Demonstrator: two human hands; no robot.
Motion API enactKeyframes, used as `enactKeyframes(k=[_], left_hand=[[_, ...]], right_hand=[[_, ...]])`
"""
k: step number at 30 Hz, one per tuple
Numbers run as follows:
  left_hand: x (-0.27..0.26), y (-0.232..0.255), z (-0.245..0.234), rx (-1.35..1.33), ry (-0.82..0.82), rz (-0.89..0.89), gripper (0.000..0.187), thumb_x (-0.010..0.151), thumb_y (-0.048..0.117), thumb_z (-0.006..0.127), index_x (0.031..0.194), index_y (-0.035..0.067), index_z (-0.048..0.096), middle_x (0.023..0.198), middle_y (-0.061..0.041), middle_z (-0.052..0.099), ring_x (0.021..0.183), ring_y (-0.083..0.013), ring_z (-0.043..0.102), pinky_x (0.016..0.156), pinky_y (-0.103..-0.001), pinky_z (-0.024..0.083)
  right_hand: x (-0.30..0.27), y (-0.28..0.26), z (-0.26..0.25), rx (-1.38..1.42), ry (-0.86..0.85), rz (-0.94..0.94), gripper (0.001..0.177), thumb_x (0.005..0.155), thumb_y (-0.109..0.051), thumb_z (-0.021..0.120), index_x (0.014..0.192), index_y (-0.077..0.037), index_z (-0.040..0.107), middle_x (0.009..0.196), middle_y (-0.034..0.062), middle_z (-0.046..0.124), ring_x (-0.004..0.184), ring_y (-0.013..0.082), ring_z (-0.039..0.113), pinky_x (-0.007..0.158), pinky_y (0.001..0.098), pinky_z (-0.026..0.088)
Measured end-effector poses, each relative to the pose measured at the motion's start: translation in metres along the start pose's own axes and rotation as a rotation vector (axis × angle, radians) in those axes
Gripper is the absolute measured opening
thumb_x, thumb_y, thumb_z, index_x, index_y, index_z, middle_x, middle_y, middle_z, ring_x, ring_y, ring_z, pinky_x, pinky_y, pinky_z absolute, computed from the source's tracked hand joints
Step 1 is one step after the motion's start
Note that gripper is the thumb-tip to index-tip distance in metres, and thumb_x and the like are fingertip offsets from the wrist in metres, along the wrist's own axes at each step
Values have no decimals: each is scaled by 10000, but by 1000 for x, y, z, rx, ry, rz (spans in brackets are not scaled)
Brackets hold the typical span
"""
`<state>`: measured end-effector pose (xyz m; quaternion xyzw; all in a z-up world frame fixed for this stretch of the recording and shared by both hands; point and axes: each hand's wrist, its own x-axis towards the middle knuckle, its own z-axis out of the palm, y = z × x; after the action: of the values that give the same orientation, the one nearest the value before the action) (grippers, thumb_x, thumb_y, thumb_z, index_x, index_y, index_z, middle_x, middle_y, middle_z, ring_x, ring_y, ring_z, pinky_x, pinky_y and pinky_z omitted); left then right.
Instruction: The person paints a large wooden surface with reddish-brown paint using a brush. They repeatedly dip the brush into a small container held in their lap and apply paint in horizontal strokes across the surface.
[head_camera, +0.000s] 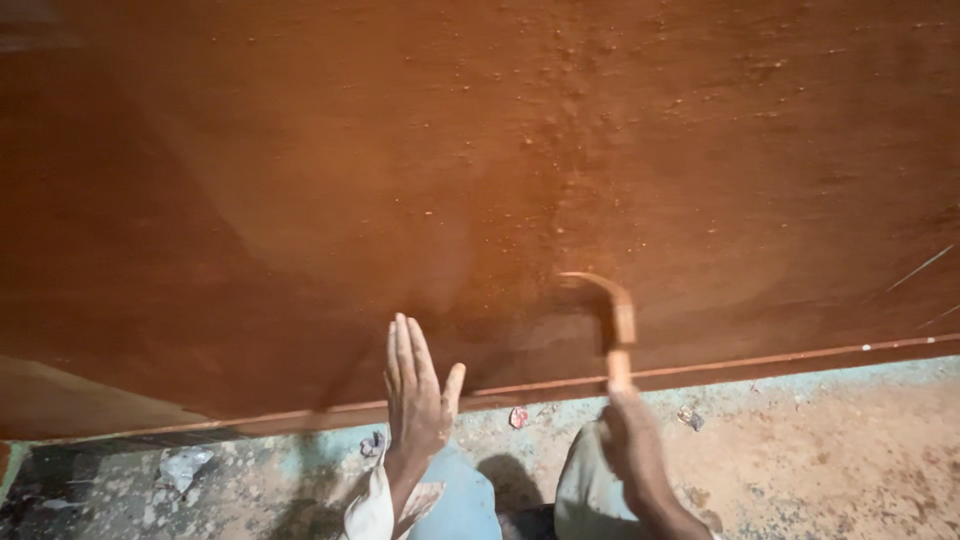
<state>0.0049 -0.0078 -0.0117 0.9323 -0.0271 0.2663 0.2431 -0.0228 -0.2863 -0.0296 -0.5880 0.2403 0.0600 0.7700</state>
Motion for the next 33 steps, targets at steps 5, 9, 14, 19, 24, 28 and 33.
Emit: enactKeyframes(k=[5,9,14,19,24,28,33], left_hand=[[-7,3,16,-4,-23,185,883,949,375,639,1572,-75,204,1653,-260,207,1526,-419,229,1223,-517,222],[-9,5,22,-32,5,246,893,947,386,634,1556,-105,205,1633,-292,218,1512,-438,229,1224,-527,211],[-7,3,23,36,42,192,894,959,393,625,1556,-114,194,1638,-299,194,1511,-446,217,1229,-531,203],[-6,1,19,27,52,152,900,953,389,619,1559,-115,185,1642,-304,177,1508,-449,213,1227,-539,197],[-7,2,16,43,38,159,896,966,384,620,1564,-111,174,1641,-306,189,1513,-450,228,1232,-537,207],[-6,2,10,15,68,150,882,962,347,631,1569,-105,177,1639,-311,193,1505,-457,239,1223,-542,216],[-5,5,5,-25,51,82,878,951,324,636,1565,-110,181,1637,-313,198,1491,-468,251,1208,-533,239]], right_hand=[[0,-35,-21,277,214,-176,377,1016,-518,379,1053,-153,469,619,-30,389,453,96,351,349,264,256],[17,-27,-25,108,156,-131,335,1019,-481,398,1030,-147,426,625,-25,387,446,120,348,352,286,275],[19,29,1,59,-372,13,304,994,-384,509,1136,-116,510,631,-33,417,452,95,352,366,265,283],[-16,19,10,-95,-632,122,326,1031,-340,506,1186,-57,553,593,-60,363,415,61,317,338,212,257],[-23,-24,18,-83,19,329,317,1066,-358,330,1256,-148,471,807,-111,525,620,-10,591,468,189,464],[-7,-32,-11,83,48,-53,439,1025,-454,381,1189,-73,524,626,7,416,449,154,359,367,281,289],[17,-1,-39,196,107,-27,439,1044,-488,371,1158,-74,462,637,4,402,465,144,387,383,282,297]])
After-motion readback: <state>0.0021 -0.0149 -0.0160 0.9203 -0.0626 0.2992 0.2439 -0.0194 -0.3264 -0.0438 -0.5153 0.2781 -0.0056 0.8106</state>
